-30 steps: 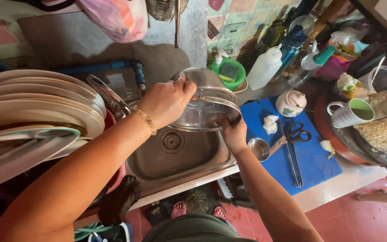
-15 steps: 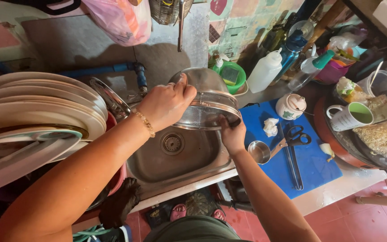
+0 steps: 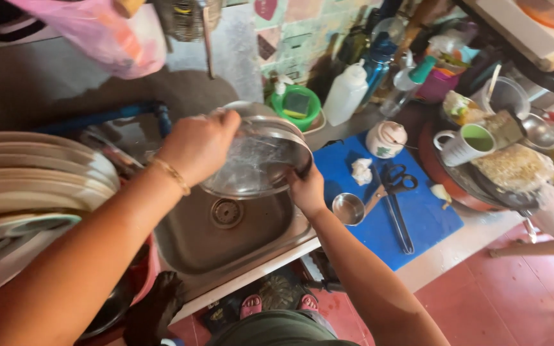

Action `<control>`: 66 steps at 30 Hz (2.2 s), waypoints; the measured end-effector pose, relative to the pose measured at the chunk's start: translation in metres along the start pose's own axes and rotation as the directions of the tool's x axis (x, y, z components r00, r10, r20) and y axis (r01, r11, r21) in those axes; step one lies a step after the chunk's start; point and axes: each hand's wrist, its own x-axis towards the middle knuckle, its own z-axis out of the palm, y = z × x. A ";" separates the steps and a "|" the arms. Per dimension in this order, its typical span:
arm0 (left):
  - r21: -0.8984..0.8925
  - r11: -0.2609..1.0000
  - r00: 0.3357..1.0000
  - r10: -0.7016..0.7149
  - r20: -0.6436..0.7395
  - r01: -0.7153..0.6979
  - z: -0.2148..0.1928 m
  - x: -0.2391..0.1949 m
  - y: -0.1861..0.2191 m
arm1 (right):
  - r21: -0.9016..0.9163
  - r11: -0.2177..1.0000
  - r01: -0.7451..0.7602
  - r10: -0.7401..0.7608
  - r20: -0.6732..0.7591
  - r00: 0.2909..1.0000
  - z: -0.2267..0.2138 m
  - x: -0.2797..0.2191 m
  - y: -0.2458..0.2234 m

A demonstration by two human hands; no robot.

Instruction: Washing hands at a kitchen sink and stirring food in a pan on a stove.

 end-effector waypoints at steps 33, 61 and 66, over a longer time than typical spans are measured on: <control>-0.381 0.203 0.431 -0.459 0.777 0.902 0.183 -0.090 0.104 | 0.253 0.724 -0.642 0.683 -0.398 0.613 -0.420 -0.087 0.195; 0.226 0.649 0.623 -0.761 0.183 0.726 0.130 -0.203 0.046 | 0.146 0.460 -0.876 0.851 0.206 0.482 -0.190 -0.111 0.019; 0.259 0.609 0.597 -0.791 0.132 0.750 0.128 -0.195 0.051 | -0.127 0.735 -0.666 0.597 0.588 0.546 -0.030 -0.096 -0.021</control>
